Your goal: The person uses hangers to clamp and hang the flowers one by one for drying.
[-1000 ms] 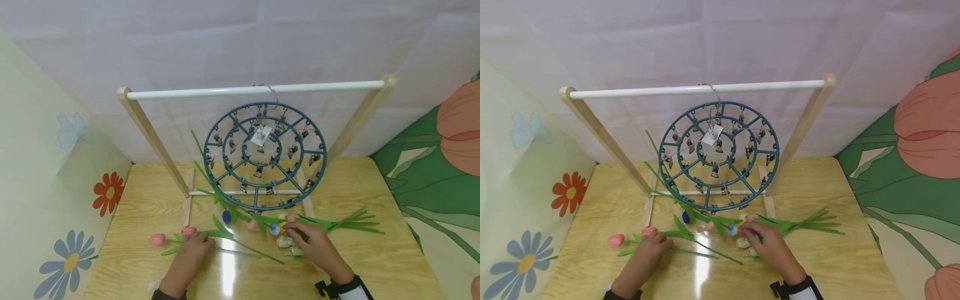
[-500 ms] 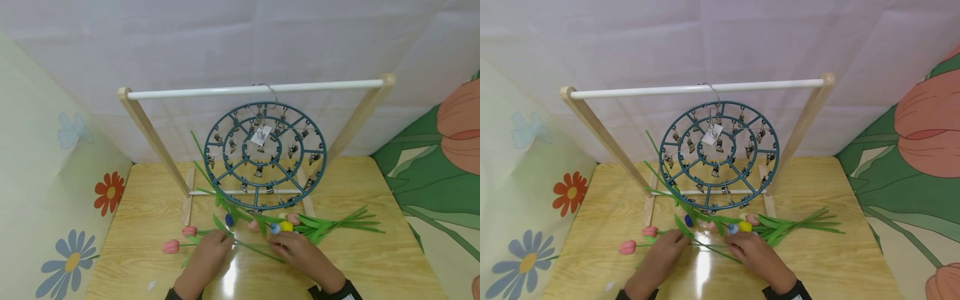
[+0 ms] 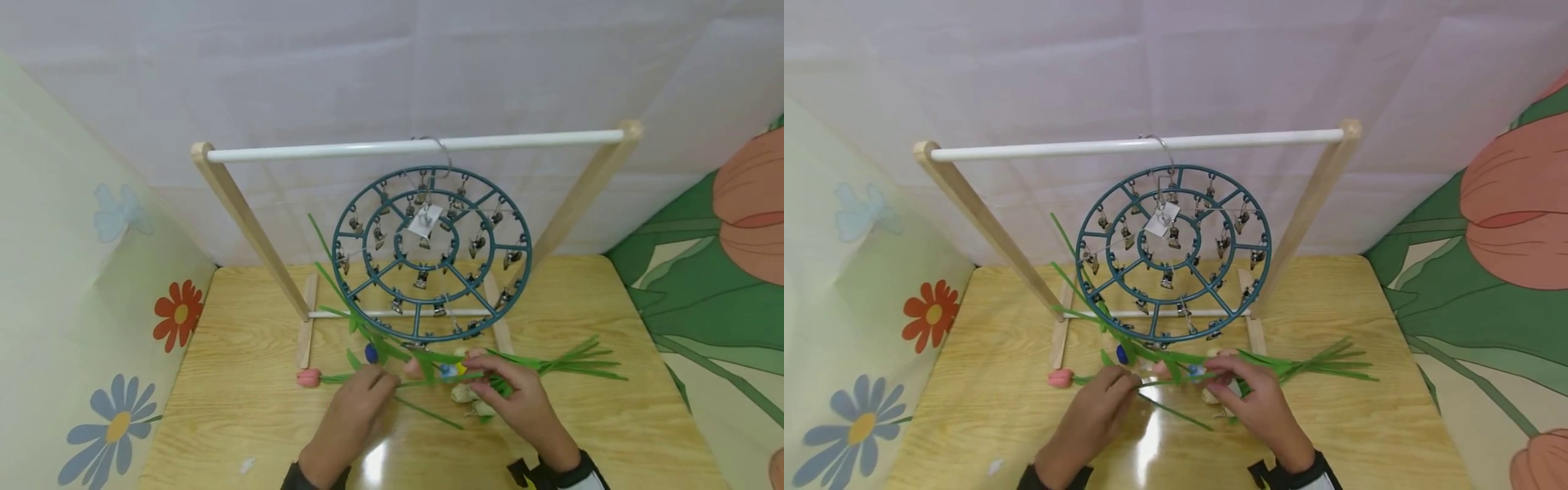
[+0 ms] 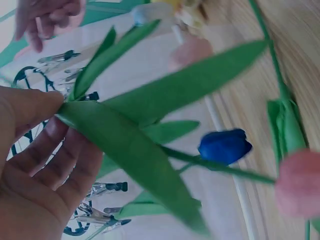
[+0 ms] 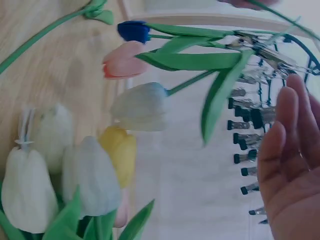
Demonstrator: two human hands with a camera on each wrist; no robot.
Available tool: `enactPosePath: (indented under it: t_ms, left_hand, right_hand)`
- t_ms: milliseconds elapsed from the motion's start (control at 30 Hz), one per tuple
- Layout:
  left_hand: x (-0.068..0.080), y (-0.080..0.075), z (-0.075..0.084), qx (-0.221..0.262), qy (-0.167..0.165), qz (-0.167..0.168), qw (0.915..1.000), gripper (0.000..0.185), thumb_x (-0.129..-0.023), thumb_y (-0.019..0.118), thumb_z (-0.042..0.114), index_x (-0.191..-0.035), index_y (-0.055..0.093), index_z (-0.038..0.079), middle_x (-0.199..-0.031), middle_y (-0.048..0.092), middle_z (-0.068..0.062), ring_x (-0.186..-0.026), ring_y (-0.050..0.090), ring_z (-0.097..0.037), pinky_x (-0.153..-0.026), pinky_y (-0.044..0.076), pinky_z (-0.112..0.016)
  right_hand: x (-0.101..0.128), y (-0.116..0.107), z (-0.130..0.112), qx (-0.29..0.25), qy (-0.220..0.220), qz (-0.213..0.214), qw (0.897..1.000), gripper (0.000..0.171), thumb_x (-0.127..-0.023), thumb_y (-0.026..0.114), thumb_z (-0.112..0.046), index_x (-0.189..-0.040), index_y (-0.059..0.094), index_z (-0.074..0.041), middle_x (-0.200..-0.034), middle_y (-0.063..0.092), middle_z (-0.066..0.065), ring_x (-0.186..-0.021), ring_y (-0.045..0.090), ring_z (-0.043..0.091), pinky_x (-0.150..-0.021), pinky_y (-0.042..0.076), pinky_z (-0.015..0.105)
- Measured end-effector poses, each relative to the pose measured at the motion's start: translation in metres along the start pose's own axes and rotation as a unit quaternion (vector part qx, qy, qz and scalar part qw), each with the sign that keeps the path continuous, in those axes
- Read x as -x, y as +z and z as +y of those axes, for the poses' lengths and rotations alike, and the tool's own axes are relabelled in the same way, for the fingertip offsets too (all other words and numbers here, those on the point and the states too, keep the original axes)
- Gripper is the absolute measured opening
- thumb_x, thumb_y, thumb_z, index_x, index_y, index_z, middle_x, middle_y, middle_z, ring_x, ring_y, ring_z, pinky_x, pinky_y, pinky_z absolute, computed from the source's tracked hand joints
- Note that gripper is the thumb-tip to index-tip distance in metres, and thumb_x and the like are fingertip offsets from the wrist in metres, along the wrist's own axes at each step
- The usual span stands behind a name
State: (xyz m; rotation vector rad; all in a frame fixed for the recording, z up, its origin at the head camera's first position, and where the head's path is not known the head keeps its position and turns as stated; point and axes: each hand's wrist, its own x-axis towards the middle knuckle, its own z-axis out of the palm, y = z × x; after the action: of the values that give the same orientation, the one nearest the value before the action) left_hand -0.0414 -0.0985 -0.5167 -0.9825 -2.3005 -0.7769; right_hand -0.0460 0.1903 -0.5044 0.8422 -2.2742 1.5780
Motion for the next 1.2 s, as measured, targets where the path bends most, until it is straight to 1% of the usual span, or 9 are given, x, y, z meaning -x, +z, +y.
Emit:
enactPosePath:
  t_ms: [167, 300, 367, 467, 567, 633, 867, 967, 1200]
  left_hand:
    - [-0.01, 0.002, 0.003, 0.092, -0.009, 0.046, 0.9947, 0.02, -0.084, 0.071, -0.001, -0.103, 0.065, 0.005, -0.096, 0.065, -0.002, -0.086, 0.065, -0.013, -0.084, 0.058, -0.016]
    - [-0.015, 0.005, 0.006, 0.193, -0.036, 0.076, 0.9776, 0.024, -0.083, 0.072, -0.007, -0.102, 0.061, 0.002, -0.095, 0.066, -0.006, -0.084, 0.068, -0.016, -0.082, 0.06, -0.017]
    - [-0.015, 0.009, 0.008, 0.252, -0.056, 0.091, 0.9617, 0.025, -0.083, 0.072, -0.011, -0.102, 0.06, 0.0, -0.096, 0.067, -0.011, -0.084, 0.069, -0.021, -0.08, 0.063, -0.021]
    - [-0.013, 0.015, 0.01, 0.345, -0.088, 0.114, 0.9276, 0.024, -0.083, 0.069, -0.016, -0.102, 0.059, -0.005, -0.096, 0.066, -0.02, -0.087, 0.07, -0.026, -0.076, 0.066, -0.028]
    - [-0.01, 0.021, 0.011, 0.417, -0.122, 0.141, 0.8899, 0.024, -0.085, 0.065, -0.021, -0.104, 0.057, -0.01, -0.097, 0.062, -0.028, -0.093, 0.07, -0.026, -0.075, 0.066, -0.034]
    - [-0.008, 0.022, 0.012, 0.438, -0.146, 0.161, 0.8726, 0.024, -0.086, 0.062, -0.023, -0.105, 0.055, -0.012, -0.097, 0.06, -0.03, -0.096, 0.07, -0.021, -0.077, 0.066, -0.034]
    - [-0.007, 0.027, 0.015, 0.464, -0.197, 0.211, 0.8376, 0.027, -0.085, 0.06, -0.025, -0.111, 0.054, -0.018, -0.103, 0.059, -0.033, -0.106, 0.069, -0.012, -0.087, 0.064, -0.029]
    - [-0.007, 0.034, 0.017, 0.494, -0.211, 0.196, 0.8208, 0.033, -0.087, 0.06, -0.023, -0.119, 0.054, -0.02, -0.11, 0.06, -0.039, -0.112, 0.07, -0.017, -0.092, 0.062, -0.033]
    - [-0.009, 0.046, 0.026, 0.54, -0.308, 0.159, 0.7673, 0.033, -0.094, 0.063, -0.01, -0.126, 0.058, -0.017, -0.122, 0.061, -0.043, -0.116, 0.07, -0.036, -0.098, 0.059, -0.036]
  right_hand:
    - [0.0, 0.015, 0.006, 0.009, 0.009, -0.086, 0.996, 0.037, -0.084, 0.075, 0.01, -0.117, 0.072, -0.007, -0.107, 0.078, 0.004, -0.091, 0.074, 0.015, -0.076, 0.062, 0.023]
    - [0.003, 0.032, 0.013, 0.057, -0.013, -0.127, 0.99, 0.034, -0.088, 0.078, -0.003, -0.12, 0.071, -0.007, -0.113, 0.076, 0.006, -0.098, 0.073, 0.019, -0.08, 0.065, 0.032]
    - [0.005, 0.039, 0.016, 0.091, -0.025, -0.133, 0.987, 0.034, -0.089, 0.079, -0.01, -0.121, 0.071, -0.008, -0.116, 0.075, 0.005, -0.101, 0.072, 0.018, -0.082, 0.065, 0.034]
    - [0.01, 0.047, 0.02, 0.131, -0.028, -0.134, 0.982, 0.034, -0.089, 0.08, -0.015, -0.121, 0.072, -0.01, -0.117, 0.075, 0.003, -0.103, 0.072, 0.019, -0.086, 0.064, 0.035]
    - [0.013, 0.049, 0.021, 0.135, -0.01, -0.124, 0.983, 0.031, -0.087, 0.08, -0.009, -0.117, 0.073, -0.012, -0.113, 0.076, 0.001, -0.101, 0.073, 0.018, -0.084, 0.064, 0.031]
    - [0.013, 0.049, 0.021, 0.119, 0.001, -0.115, 0.986, 0.028, -0.087, 0.079, -0.004, -0.112, 0.074, -0.014, -0.108, 0.076, -0.002, -0.097, 0.073, 0.015, -0.079, 0.064, 0.027]
    - [0.009, 0.042, 0.021, 0.085, 0.003, -0.082, 0.993, 0.027, -0.085, 0.078, 0.004, -0.103, 0.074, -0.016, -0.097, 0.074, -0.005, -0.085, 0.068, 0.005, -0.07, 0.056, 0.014]
    - [0.008, 0.041, 0.019, 0.08, 0.029, -0.068, 0.994, 0.024, -0.086, 0.077, 0.004, -0.103, 0.076, -0.013, -0.095, 0.075, -0.002, -0.079, 0.064, -0.002, -0.064, 0.054, 0.012]
    - [0.005, 0.04, 0.015, 0.088, 0.06, -0.06, 0.993, 0.02, -0.086, 0.077, 0.004, -0.099, 0.078, -0.011, -0.089, 0.074, -0.003, -0.073, 0.057, -0.007, -0.058, 0.052, 0.013]
